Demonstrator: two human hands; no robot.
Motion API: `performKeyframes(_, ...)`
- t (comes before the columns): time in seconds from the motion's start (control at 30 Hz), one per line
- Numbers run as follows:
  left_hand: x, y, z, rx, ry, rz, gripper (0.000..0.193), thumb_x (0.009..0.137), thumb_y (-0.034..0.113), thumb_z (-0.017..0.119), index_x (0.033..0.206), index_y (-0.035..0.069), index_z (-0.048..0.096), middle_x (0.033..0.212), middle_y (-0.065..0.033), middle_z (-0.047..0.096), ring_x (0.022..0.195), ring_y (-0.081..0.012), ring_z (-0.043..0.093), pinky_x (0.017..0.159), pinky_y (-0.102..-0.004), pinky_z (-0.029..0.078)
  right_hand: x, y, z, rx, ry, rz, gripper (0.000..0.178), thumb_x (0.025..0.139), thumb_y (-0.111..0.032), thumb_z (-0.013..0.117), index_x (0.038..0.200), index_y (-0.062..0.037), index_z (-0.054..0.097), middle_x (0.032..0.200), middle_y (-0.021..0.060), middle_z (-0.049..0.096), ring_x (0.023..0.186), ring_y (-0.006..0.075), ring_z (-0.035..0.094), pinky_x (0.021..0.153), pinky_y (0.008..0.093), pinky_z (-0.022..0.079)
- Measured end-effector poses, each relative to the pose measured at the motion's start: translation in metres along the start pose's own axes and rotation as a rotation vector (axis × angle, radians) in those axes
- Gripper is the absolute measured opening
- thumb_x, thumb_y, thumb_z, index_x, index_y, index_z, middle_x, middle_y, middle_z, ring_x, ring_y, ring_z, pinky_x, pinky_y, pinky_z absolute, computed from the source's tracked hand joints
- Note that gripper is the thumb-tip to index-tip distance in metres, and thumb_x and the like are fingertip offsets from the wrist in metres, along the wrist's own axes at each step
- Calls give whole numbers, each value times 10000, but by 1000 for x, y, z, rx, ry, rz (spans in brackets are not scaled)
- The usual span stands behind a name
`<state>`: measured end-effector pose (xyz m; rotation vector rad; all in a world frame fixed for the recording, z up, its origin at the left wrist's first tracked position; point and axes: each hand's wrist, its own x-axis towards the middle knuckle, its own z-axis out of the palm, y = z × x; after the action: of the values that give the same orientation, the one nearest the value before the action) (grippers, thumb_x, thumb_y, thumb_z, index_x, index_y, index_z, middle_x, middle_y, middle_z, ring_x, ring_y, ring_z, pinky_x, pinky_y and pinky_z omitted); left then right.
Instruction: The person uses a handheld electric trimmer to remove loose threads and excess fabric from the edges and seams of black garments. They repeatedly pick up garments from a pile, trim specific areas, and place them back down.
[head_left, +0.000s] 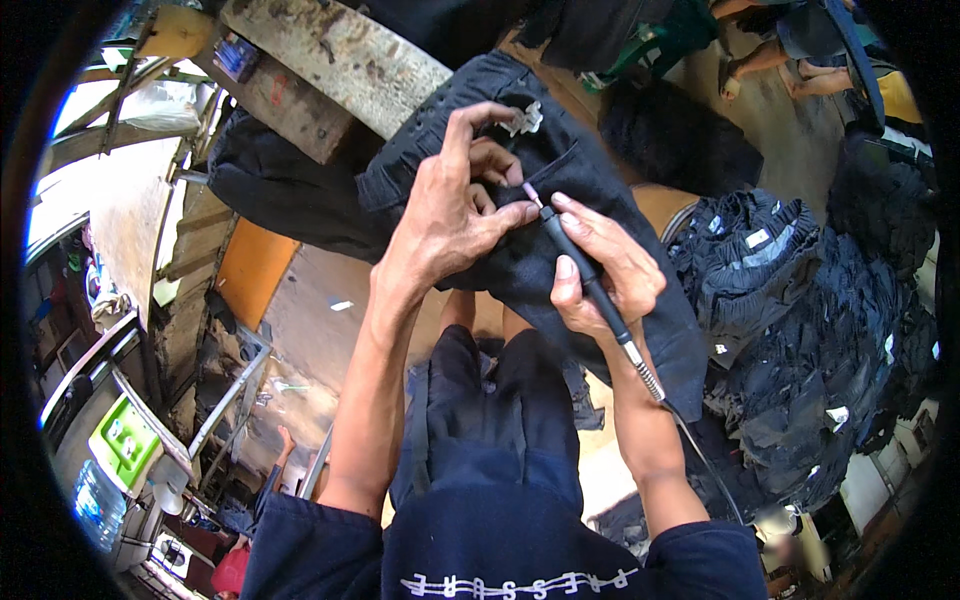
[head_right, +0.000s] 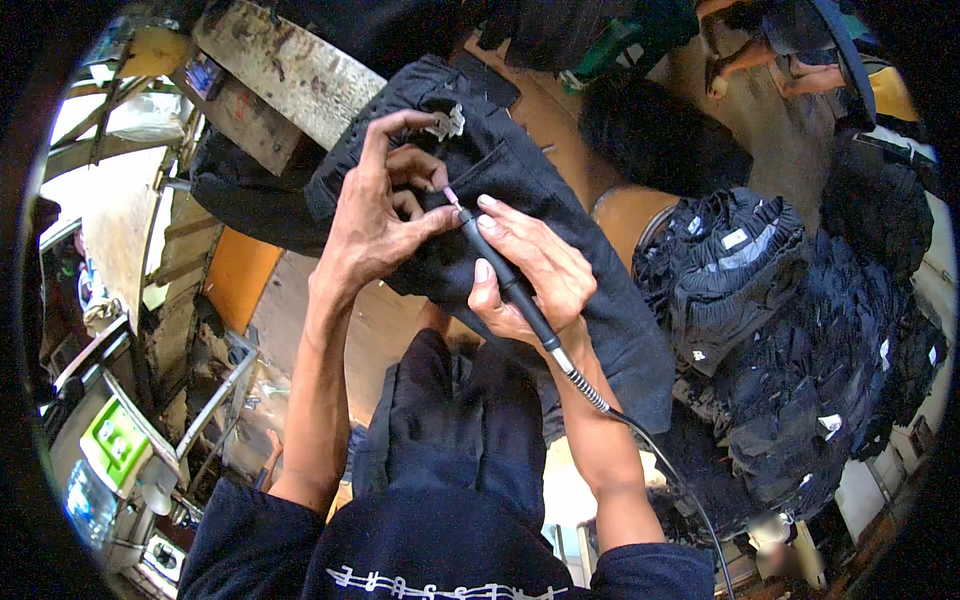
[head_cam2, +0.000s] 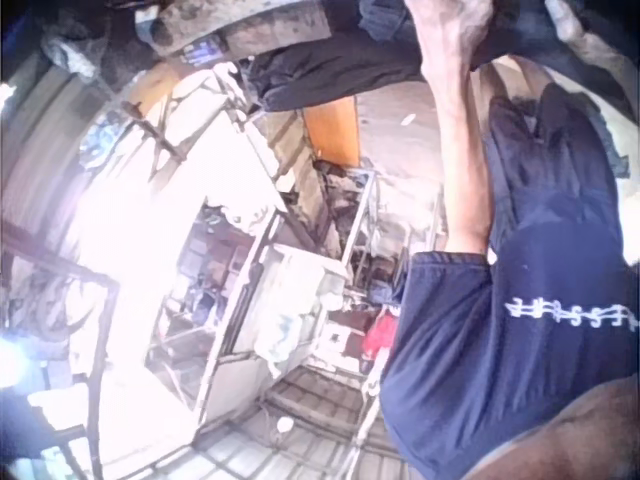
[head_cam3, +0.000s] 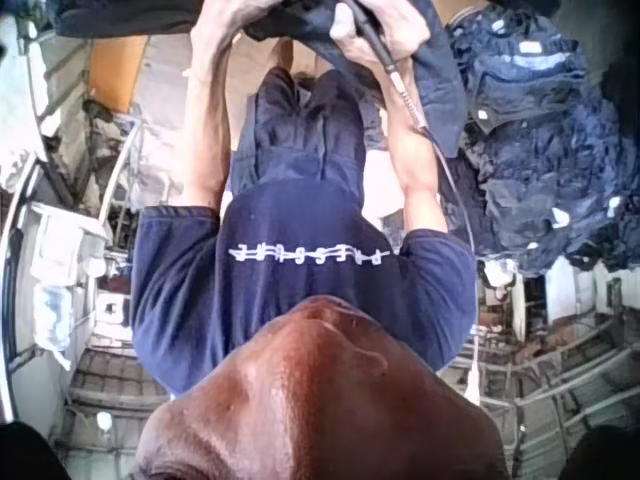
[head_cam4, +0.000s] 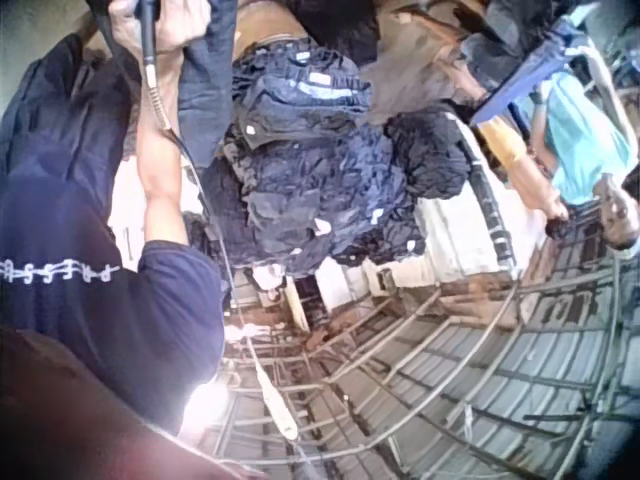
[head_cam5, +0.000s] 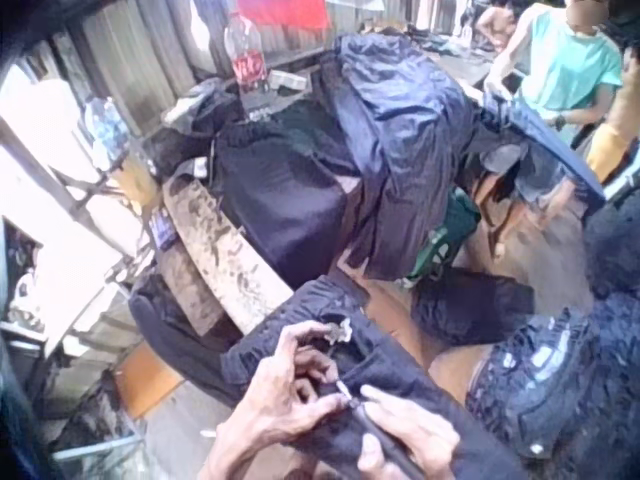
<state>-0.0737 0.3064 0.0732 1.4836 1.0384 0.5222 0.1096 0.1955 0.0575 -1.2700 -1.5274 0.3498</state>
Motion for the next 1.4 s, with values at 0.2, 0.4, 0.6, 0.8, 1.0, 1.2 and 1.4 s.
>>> performKeyframes(0.2,3,-5,-1,11,13,54,781,799,10,853,1478,50,469,944,-118,770,664,-132,677,612,-265,549,-3,0,1,-23,-79,17,337,806,5,732,1136,63,761,1030,245,804,1056,416,819,916,470,674)
performKeyframes(0.4,2,-9,-1,11,-7,41,823,802,-39,857,1511,74,454,963,-68,736,762,-73,646,613,-217,511,-3,1,2,-27,-96,7,303,861,-40,716,1138,79,753,1092,299,798,1064,417,818,948,448,657)
performKeyframes(0.6,0,-16,0,1,-12,74,851,821,-56,871,1536,79,429,997,-47,709,807,-44,642,615,-178,463,-4,2,0,-42,-126,14,289,893,-50,697,1140,94,741,1128,336,790,1079,422,814,977,442,646)
performKeyframes(0.8,0,-20,4,-72,-5,53,869,826,-79,863,1552,65,407,1003,-51,703,797,-41,646,615,-168,457,-5,3,-2,-38,-144,6,310,890,-37,687,1165,101,724,1141,343,783,1086,433,809,980,447,647)
performKeyframes(1.0,0,-8,6,-209,26,-64,834,812,-71,879,1510,60,442,986,-59,721,713,-47,613,589,-182,436,-8,5,-3,-26,-136,4,327,889,-24,681,1187,103,719,1150,354,776,1101,429,805,977,441,650)
performKeyframes(1.2,-2,-7,6,-275,7,-162,853,824,-70,865,1518,91,396,976,-26,695,664,-3,532,581,-159,393,-11,7,-4,19,-137,36,337,902,-16,678,1217,98,716,1195,342,771,1143,420,792,997,440,642)
performKeyframes(1.4,-3,-8,7,-276,14,-161,883,824,-58,883,1545,71,391,987,-27,702,658,5,529,575,-154,393,-15,5,-6,37,-130,89,334,928,-21,683,1243,88,706,1229,335,765,1178,405,779,1019,436,634)
